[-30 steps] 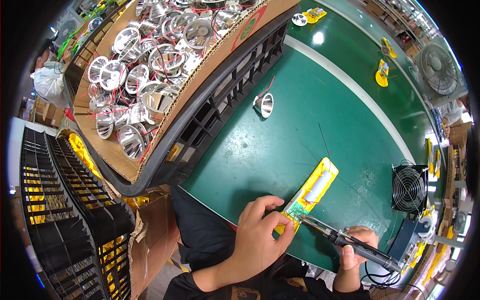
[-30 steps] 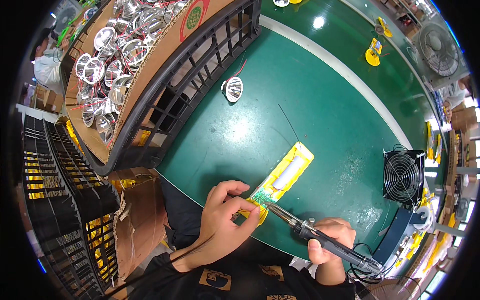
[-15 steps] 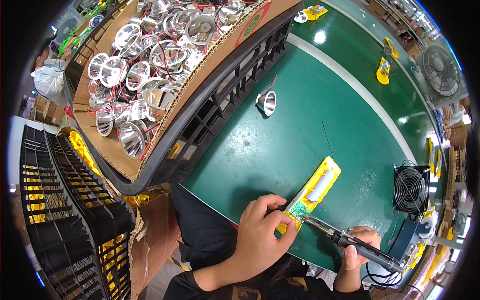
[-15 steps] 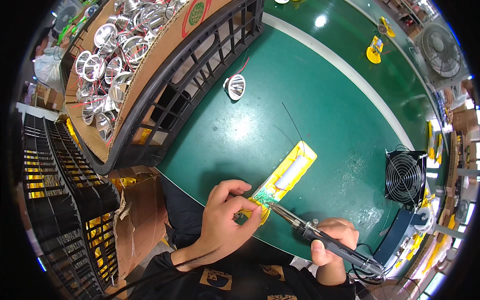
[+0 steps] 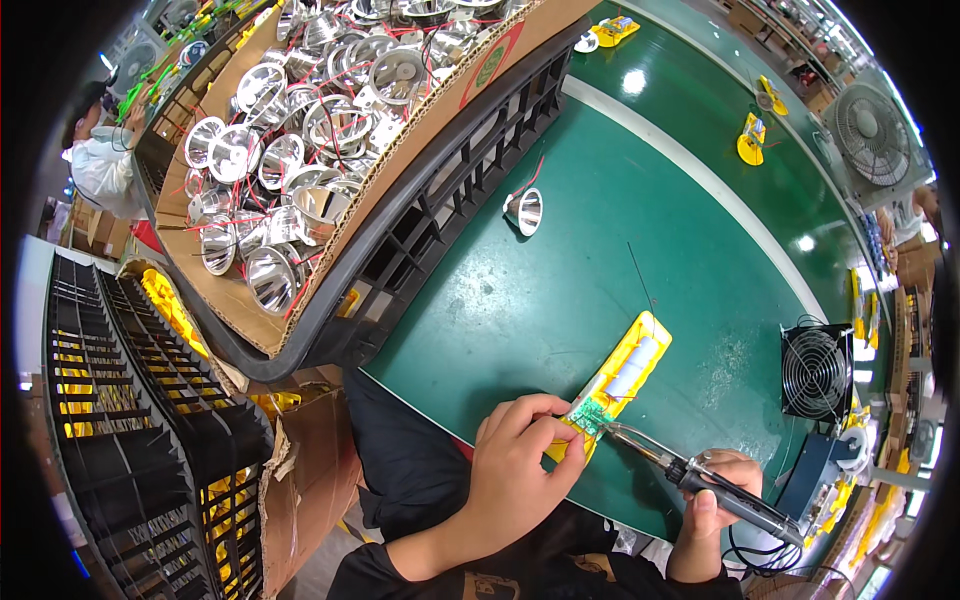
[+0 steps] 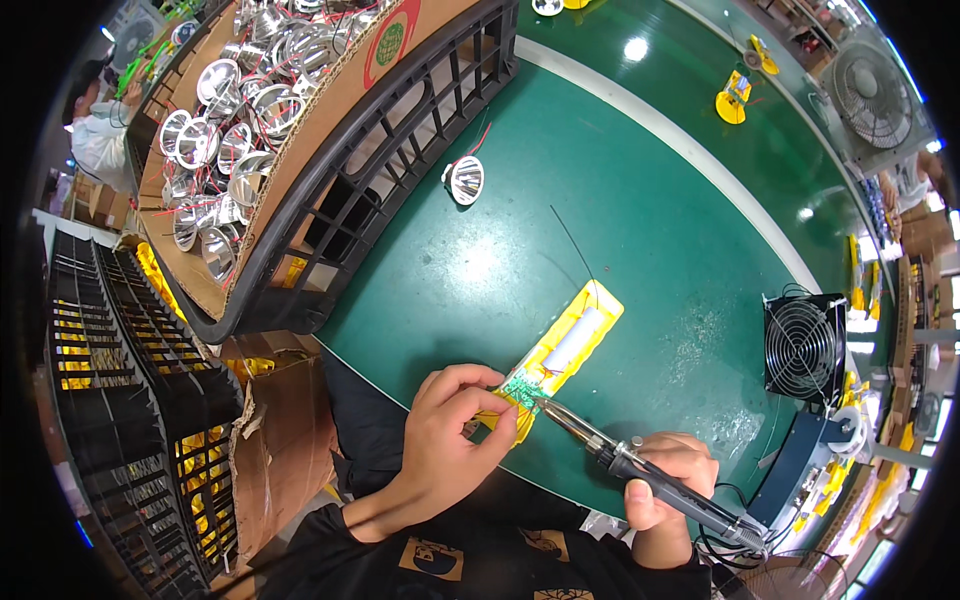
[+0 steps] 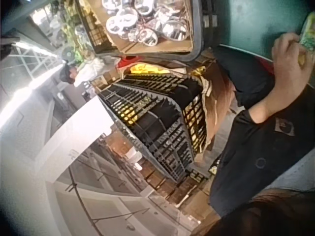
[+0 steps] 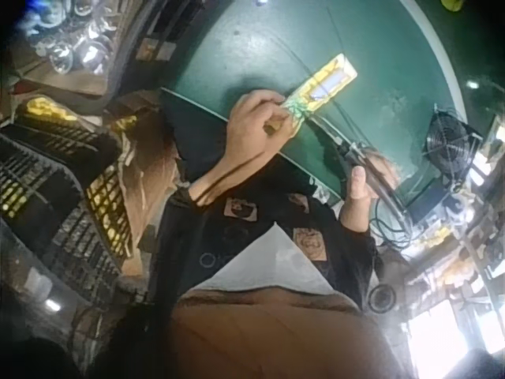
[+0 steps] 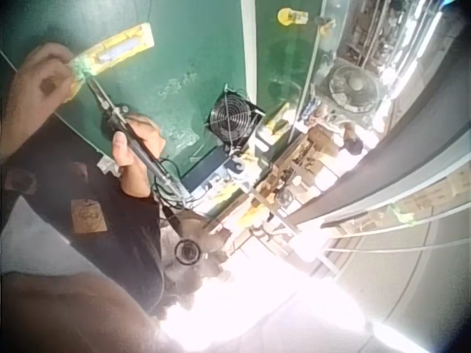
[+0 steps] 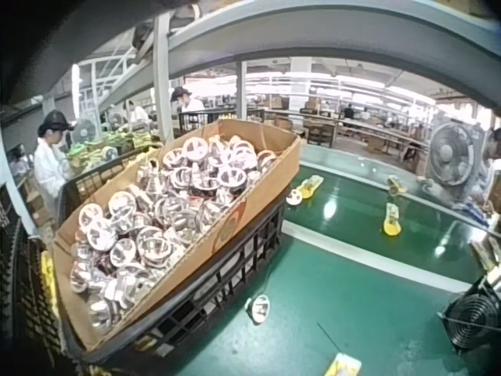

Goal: The person solders electrical wires and components to circuit boards inside flashlight housings using a soldering iron and places the assembled flashlights onto the conveyor belt.

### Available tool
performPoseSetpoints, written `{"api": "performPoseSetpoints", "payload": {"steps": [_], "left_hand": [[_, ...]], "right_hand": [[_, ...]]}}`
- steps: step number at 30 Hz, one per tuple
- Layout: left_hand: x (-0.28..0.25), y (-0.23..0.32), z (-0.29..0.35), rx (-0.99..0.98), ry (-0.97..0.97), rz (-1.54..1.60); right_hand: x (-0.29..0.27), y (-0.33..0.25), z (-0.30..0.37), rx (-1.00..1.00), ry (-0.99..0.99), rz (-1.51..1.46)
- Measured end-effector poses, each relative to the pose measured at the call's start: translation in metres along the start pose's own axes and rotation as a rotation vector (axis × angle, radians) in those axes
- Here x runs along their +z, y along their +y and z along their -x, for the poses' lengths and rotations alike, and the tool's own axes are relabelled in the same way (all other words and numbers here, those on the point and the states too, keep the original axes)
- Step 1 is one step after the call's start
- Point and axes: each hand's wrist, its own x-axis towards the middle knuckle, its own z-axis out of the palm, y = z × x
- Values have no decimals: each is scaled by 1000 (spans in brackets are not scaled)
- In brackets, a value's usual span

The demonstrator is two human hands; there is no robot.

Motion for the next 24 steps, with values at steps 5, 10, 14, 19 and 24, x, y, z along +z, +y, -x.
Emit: {"api": "performPoseSetpoints", "payload": {"steps": [5, 10, 14, 19, 24], "left_hand": [[2, -2, 2, 52, 29, -7], [-2, -5, 9, 11, -4, 7], [-19, 10, 7, 61, -109, -95], [-5, 15, -23, 113, -262, -262], [50, 23, -141, 288, -104, -275]], "right_hand": [[-3, -2, -9, -89, -80, -17], [-3, -13, -16, -169, -60, -22], [-17, -28, -23, -241, -43, 97], [-55, -28, 17, -177, 199, 284], [-62, -15, 73, 267, 703, 41]]}}
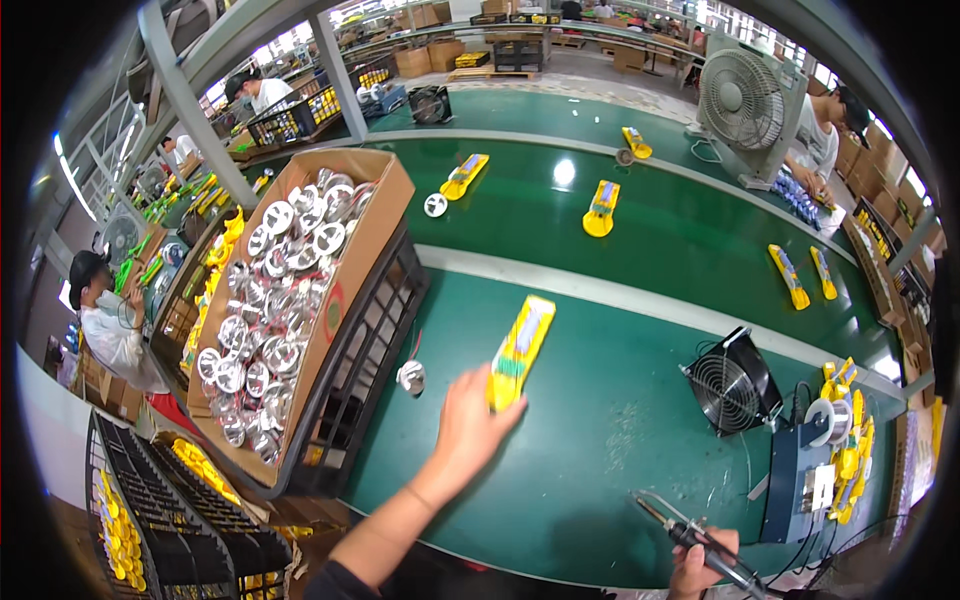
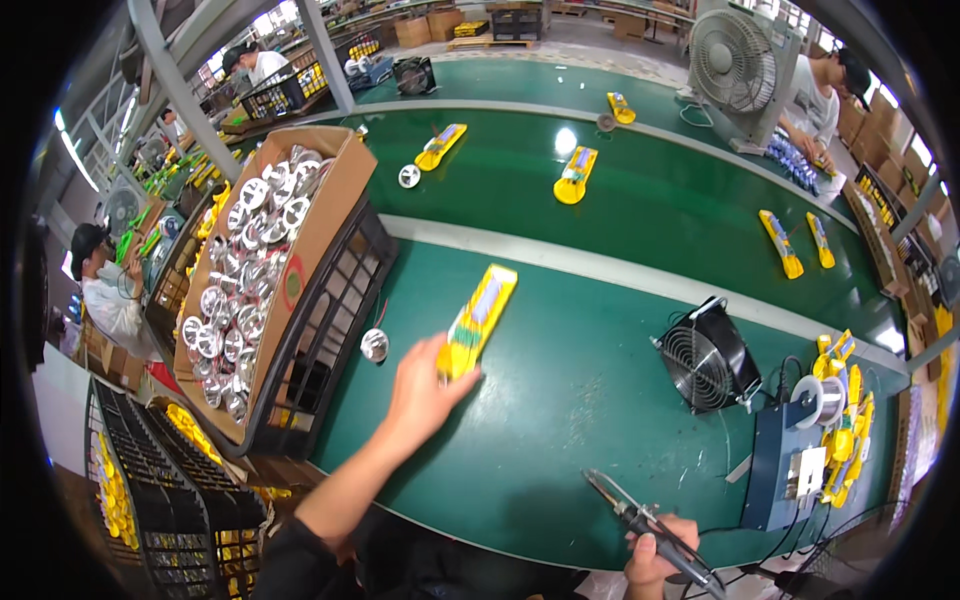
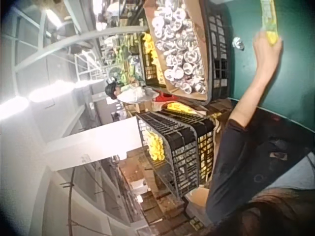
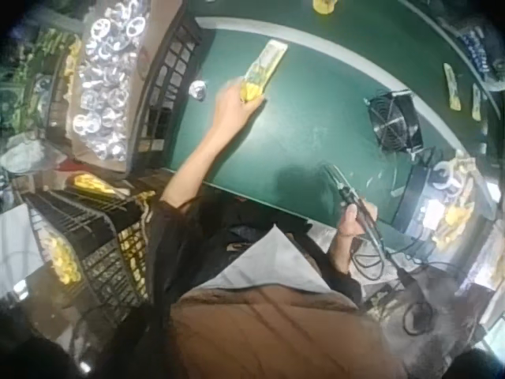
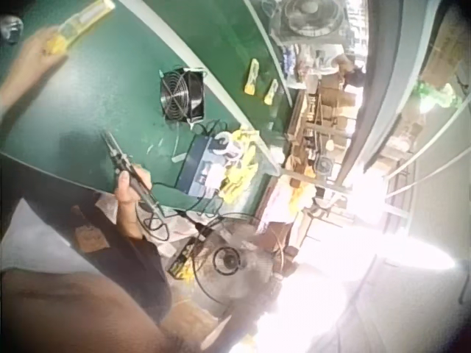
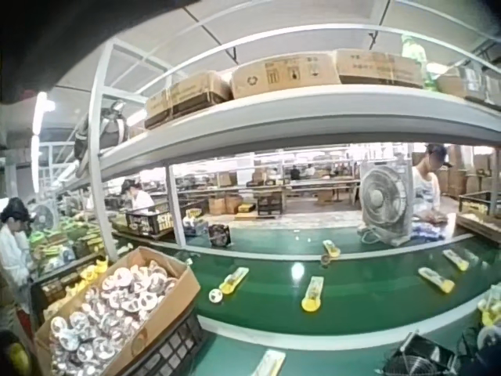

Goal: The person solders electrical wires and components to circuit boards inside flashlight housings using a soldering iron and places the assembled flashlights onto the conveyor belt.

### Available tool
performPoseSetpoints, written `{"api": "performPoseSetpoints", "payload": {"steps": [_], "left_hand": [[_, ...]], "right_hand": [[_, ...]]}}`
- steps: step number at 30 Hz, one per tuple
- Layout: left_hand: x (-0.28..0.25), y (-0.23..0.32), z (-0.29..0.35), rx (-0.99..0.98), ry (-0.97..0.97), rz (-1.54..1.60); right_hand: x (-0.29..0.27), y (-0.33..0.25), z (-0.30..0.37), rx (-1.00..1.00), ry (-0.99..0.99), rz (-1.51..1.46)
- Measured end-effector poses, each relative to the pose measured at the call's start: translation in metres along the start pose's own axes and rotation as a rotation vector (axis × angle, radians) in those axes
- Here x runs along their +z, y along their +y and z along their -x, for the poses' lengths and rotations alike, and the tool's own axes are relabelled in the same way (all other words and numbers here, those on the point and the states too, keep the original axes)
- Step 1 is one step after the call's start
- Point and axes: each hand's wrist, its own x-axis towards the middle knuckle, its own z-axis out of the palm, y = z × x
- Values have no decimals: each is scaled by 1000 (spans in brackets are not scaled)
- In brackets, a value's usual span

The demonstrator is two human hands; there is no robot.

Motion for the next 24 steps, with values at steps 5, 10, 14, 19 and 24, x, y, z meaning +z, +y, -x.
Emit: {"api": "performPoseSetpoints", "payload": {"steps": [5, 10, 14, 19, 24], "left_hand": [[69, -30, -161, 6, 128, -128], [111, -34, -259, -48, 110, -247], [128, -22, -284, 281, 360, -265], [143, -7, -267, 363, 145, -450], [145, -1, -256, 267, 211, -435]], "right_hand": [[-4, 16, 21, 150, 44, 47], [9, 10, 21, 176, 67, 155], [6, 25, 25, 257, 201, 88], [17, 20, 12, 232, 389, 75], [9, 33, 15, 204, 325, 36]]}}
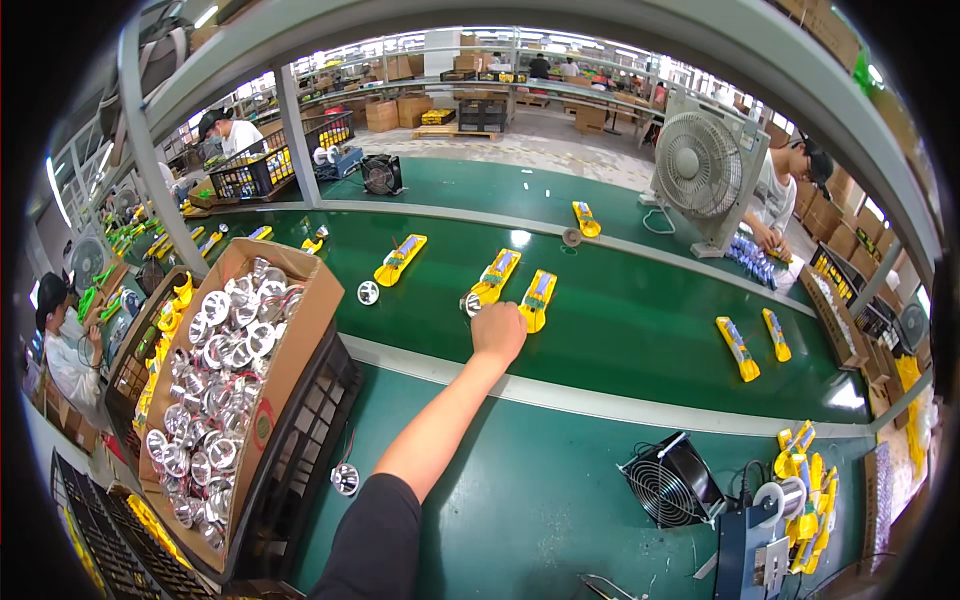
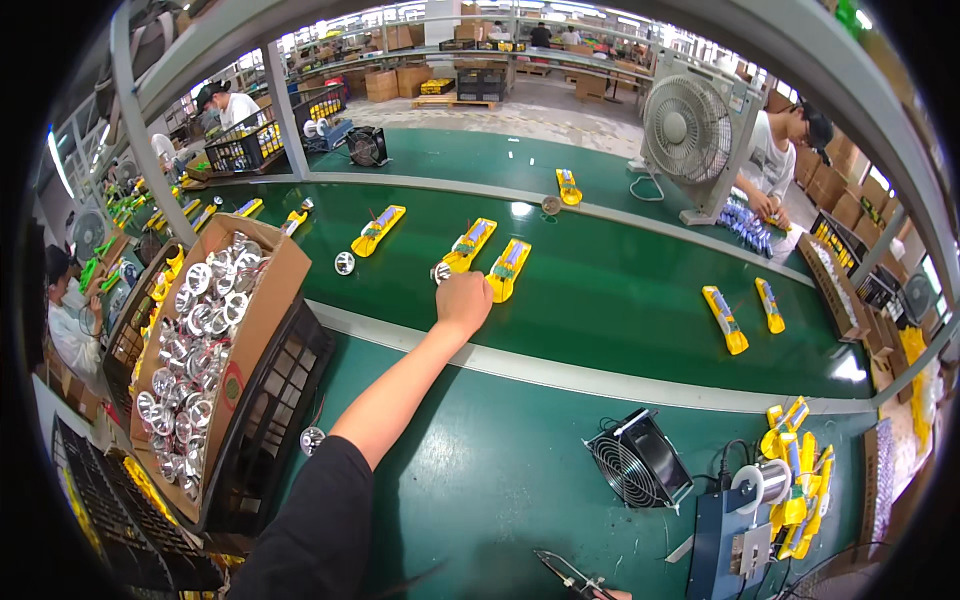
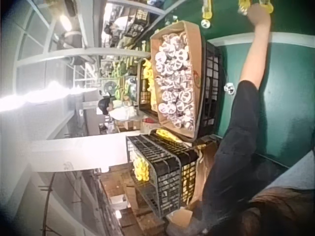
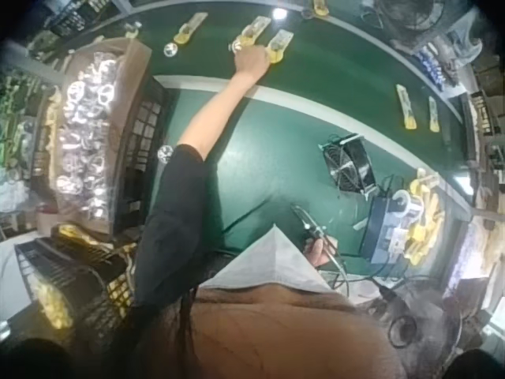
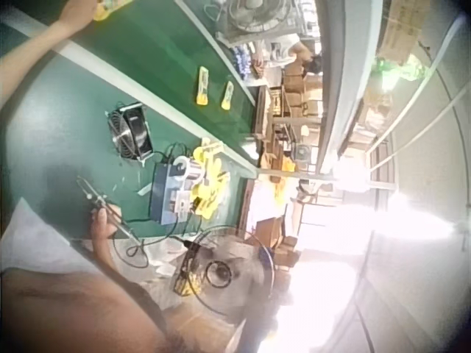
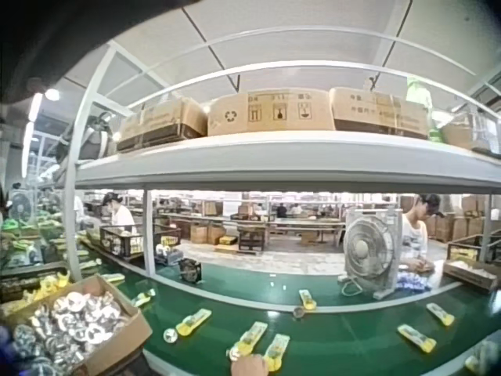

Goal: The person solders electrical wires and components to circuit boards inside flashlight housings using a soldering iron and places the assembled flashlights onto the conveyor belt.

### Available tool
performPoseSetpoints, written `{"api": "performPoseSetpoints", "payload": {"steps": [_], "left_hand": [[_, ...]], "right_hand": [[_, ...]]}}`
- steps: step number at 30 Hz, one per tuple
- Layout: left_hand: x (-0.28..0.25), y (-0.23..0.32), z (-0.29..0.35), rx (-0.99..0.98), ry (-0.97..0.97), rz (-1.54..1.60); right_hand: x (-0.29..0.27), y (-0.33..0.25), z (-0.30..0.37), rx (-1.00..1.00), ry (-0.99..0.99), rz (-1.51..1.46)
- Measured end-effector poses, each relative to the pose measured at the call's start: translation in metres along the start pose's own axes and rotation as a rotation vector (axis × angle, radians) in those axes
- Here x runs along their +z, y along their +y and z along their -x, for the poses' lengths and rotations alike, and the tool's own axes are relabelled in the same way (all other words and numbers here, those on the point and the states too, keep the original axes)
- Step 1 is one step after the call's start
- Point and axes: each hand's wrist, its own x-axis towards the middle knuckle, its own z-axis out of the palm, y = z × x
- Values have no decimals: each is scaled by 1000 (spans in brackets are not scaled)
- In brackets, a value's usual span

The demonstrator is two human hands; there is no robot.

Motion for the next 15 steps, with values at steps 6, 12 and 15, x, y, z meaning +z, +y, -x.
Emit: {"api": "performPoseSetpoints", "payload": {"steps": [6, 12, 15], "left_hand": [[-89, 19, 110, -131, 30, 257], [-202, 22, 285, -69, -25, 304], [-252, 21, 337, -137, -129, 259]], "right_hand": [[-4, -5, 4, -44, 23, 65], [-23, 5, 9, -844, 224, 480], [-15, -11, 26, -494, 190, 67]]}}
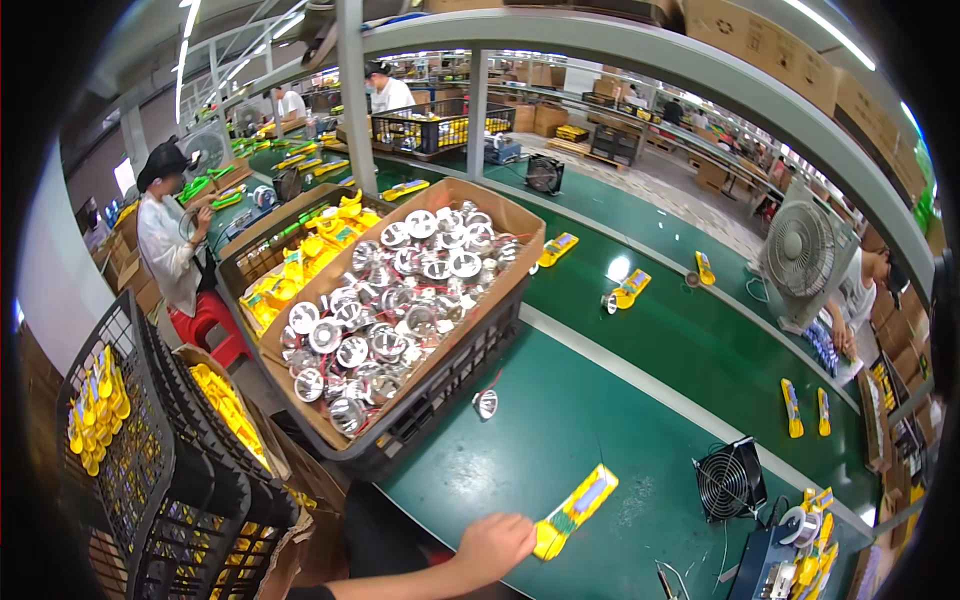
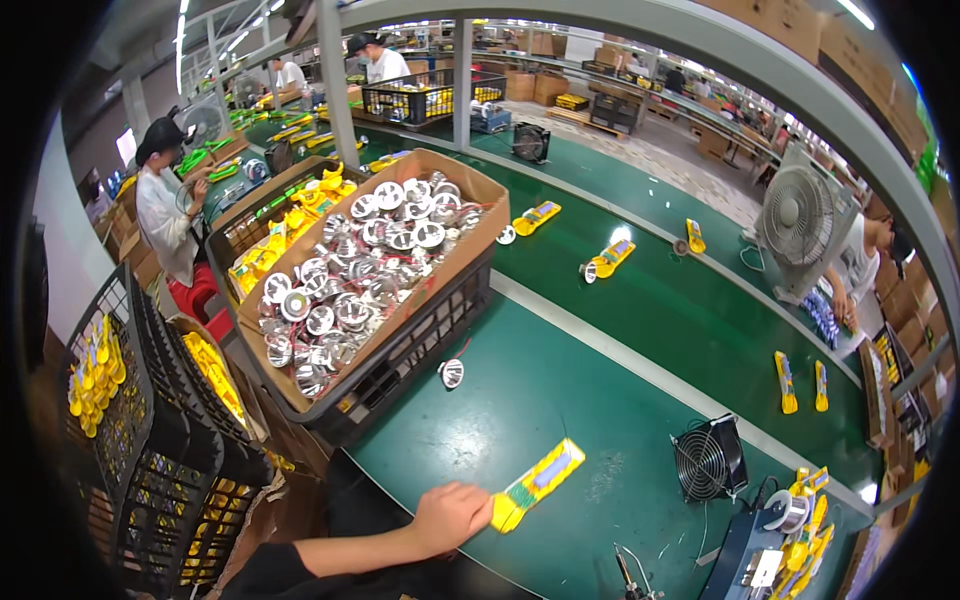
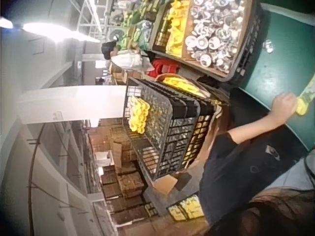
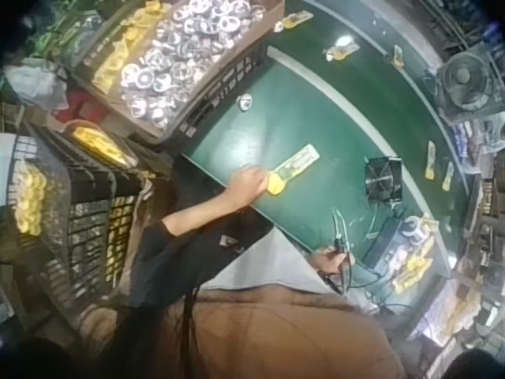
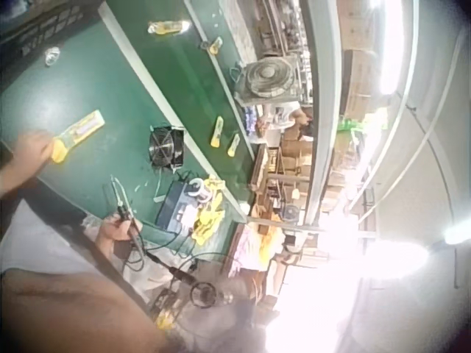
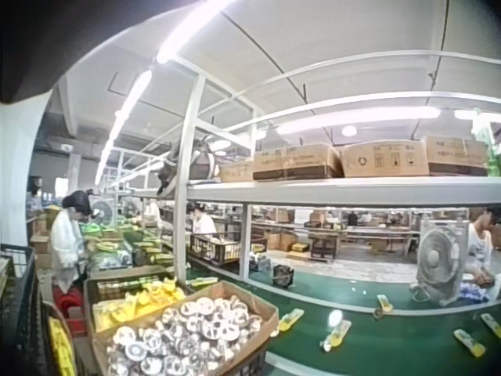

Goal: The person solders electrical wires and components to circuit boards inside flashlight housings using a soldering iron and places the assembled flashlights onto the conveyor belt.

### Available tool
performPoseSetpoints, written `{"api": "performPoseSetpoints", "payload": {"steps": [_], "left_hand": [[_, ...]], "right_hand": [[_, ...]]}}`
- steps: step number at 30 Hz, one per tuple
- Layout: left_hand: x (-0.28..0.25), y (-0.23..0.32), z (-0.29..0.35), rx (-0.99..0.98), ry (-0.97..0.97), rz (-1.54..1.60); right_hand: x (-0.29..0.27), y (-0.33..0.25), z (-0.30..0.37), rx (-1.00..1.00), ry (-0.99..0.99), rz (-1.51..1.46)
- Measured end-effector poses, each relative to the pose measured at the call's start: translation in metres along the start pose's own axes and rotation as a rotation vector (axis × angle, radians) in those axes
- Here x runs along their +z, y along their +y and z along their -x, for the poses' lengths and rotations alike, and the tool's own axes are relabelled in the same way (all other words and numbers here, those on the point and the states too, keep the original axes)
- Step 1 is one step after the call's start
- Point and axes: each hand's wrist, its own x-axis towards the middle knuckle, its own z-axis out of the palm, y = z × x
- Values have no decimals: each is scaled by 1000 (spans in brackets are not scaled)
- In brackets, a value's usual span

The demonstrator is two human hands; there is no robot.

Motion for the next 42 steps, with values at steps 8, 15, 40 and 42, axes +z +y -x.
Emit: {"api": "performPoseSetpoints", "payload": {"steps": [8, 15, 40, 42], "left_hand": [[-4, -69, -114, -275, 292, -48], [32, -104, -181, -577, -20, -521], [-10, 13, 18, -457, -132, 666], [-7, 14, 18, -503, -145, 713]], "right_hand": [[21, -37, 0, 276, -24, -417], [-15, -27, 1, 320, -218, -499], [83, -24, -40, -113, -1046, -452], [78, -22, -39, -283, -1059, -421]]}}
